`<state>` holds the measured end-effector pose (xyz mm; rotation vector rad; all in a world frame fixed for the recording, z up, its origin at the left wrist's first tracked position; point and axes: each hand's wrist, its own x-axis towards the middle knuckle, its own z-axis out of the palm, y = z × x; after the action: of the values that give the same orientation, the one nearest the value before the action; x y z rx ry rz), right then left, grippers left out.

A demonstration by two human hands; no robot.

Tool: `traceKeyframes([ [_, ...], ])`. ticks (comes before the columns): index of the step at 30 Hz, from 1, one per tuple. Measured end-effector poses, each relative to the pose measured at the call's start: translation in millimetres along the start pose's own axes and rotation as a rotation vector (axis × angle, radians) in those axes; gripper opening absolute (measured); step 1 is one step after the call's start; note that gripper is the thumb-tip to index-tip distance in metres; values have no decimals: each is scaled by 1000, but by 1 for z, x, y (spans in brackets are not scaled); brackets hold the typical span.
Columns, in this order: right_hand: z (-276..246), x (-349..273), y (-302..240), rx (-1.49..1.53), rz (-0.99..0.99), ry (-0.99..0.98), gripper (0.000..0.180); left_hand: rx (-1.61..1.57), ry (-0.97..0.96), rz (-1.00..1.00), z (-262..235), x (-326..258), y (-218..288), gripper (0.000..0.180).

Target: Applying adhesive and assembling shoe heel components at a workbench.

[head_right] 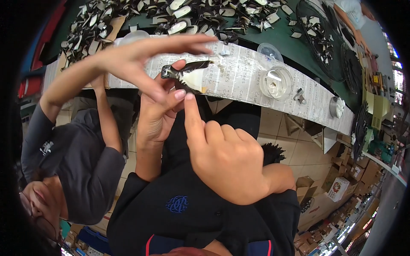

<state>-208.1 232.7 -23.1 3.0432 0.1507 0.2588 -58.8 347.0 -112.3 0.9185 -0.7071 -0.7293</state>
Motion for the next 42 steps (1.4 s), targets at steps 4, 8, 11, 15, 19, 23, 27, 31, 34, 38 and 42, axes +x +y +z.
traceKeyframes([
  [4, -2, -31, 50, 314, 310, 96, 40, 43, -34, -169, 4, -4, 14, 67],
  [8, 41, -68, 157, 308, 864, 109, 33, -414, 622, 54, 45, -42, 3, 59],
  [11, 122, -129, 259, 174, 952, 62, 41, -427, 570, 89, 35, -50, -10, 46],
  [15, 211, -218, 350, 90, 977, -23, 61, -392, 534, -61, 33, -56, -48, 22],
  [19, 251, -218, 354, 248, 996, 85, 62, -272, 546, -122, 23, -70, -72, 21],
  [23, 255, -207, 343, 338, 1003, 189, 53, -124, 537, -172, 3, -67, -96, 23],
  [27, 258, -186, 334, 461, 945, 258, 47, 26, 468, -216, -36, -43, -117, 27],
  [31, 267, -176, 337, 450, 869, 231, 41, -58, 326, -203, -75, -6, -121, 42],
  [34, 276, -183, 346, 466, 935, 316, 42, -20, 76, -389, -80, 35, -111, 52],
  [38, 288, -150, 323, 352, 1014, 429, 39, 30, -256, -597, -107, 80, -118, 51],
  [42, 294, -145, 313, 322, 1189, 581, 39, -142, -375, -631, -127, 87, -141, 49],
])
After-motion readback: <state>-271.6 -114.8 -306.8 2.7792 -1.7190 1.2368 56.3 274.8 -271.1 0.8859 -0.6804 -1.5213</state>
